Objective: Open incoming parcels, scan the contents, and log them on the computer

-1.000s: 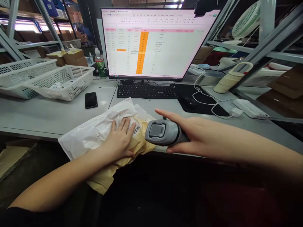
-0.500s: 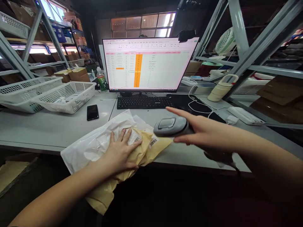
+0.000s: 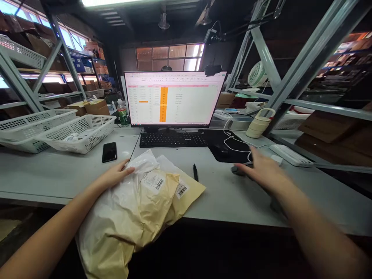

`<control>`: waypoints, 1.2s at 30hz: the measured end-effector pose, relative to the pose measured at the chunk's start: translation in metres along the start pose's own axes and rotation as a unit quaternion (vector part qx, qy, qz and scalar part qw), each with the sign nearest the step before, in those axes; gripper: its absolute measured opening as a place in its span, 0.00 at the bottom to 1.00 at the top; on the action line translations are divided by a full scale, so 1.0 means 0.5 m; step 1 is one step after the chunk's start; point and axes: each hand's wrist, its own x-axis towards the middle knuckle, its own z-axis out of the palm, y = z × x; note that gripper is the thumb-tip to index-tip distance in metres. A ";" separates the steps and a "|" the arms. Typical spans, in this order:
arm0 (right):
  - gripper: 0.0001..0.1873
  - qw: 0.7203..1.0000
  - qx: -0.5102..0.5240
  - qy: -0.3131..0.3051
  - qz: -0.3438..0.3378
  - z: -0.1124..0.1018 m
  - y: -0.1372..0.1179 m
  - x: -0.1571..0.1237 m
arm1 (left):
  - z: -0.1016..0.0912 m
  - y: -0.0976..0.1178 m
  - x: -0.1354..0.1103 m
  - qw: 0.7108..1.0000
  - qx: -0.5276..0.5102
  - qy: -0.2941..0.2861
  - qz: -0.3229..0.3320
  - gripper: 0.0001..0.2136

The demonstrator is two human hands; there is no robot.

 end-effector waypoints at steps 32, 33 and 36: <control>0.14 0.937 0.146 -0.309 -0.075 0.138 -0.250 -0.106 | -0.019 0.045 0.004 0.995 0.087 -0.045 0.004 0.14; 0.15 0.939 0.122 -0.307 -0.092 0.139 -0.260 -0.104 | -0.019 0.038 0.018 0.995 0.090 -0.034 -0.002 0.14; 0.29 0.922 0.129 -0.353 -0.095 0.152 -0.287 -0.100 | -0.010 0.016 0.041 0.996 0.067 -0.058 -0.025 0.18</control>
